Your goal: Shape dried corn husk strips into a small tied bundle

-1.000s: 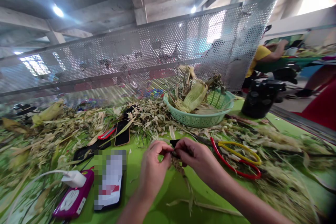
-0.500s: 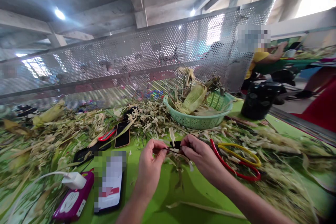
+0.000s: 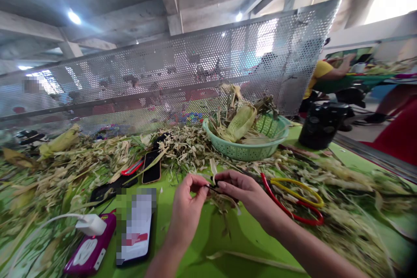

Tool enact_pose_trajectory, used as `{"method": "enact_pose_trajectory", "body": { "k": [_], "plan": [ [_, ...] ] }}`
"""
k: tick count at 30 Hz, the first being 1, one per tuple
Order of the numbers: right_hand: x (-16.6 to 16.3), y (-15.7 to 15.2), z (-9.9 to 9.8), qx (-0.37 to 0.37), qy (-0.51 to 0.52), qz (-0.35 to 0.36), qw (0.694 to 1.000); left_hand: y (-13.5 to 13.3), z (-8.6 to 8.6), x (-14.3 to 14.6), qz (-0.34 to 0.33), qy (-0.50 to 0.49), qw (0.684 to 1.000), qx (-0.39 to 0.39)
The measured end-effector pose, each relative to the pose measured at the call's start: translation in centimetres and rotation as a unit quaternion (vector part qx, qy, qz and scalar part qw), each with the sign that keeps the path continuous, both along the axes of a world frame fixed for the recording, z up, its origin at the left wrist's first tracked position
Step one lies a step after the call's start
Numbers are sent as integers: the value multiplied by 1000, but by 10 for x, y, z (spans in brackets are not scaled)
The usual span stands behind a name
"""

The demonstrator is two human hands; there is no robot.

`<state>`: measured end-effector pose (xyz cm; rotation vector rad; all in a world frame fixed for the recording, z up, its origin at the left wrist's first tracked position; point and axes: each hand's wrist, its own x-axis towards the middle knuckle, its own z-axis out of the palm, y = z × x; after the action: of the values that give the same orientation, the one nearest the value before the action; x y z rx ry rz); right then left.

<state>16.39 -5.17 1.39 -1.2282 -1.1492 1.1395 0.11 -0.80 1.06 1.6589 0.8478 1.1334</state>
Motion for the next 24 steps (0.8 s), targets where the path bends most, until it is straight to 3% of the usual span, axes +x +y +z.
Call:
{"method": "enact_pose_trajectory", "body": {
  "k": [8,17,24],
  "plan": [
    [3,4,-7,33,-23,-59,997,-1,-1,1,-21,-18,999,-28],
    [3,6,-17,50,-85,-54,994,-3,2,0,-73,-51,995,-46],
    [-1,8,-22,69,-129,-64,987,-3,-3,4,-19,-45,998,-49]
  ]
}}
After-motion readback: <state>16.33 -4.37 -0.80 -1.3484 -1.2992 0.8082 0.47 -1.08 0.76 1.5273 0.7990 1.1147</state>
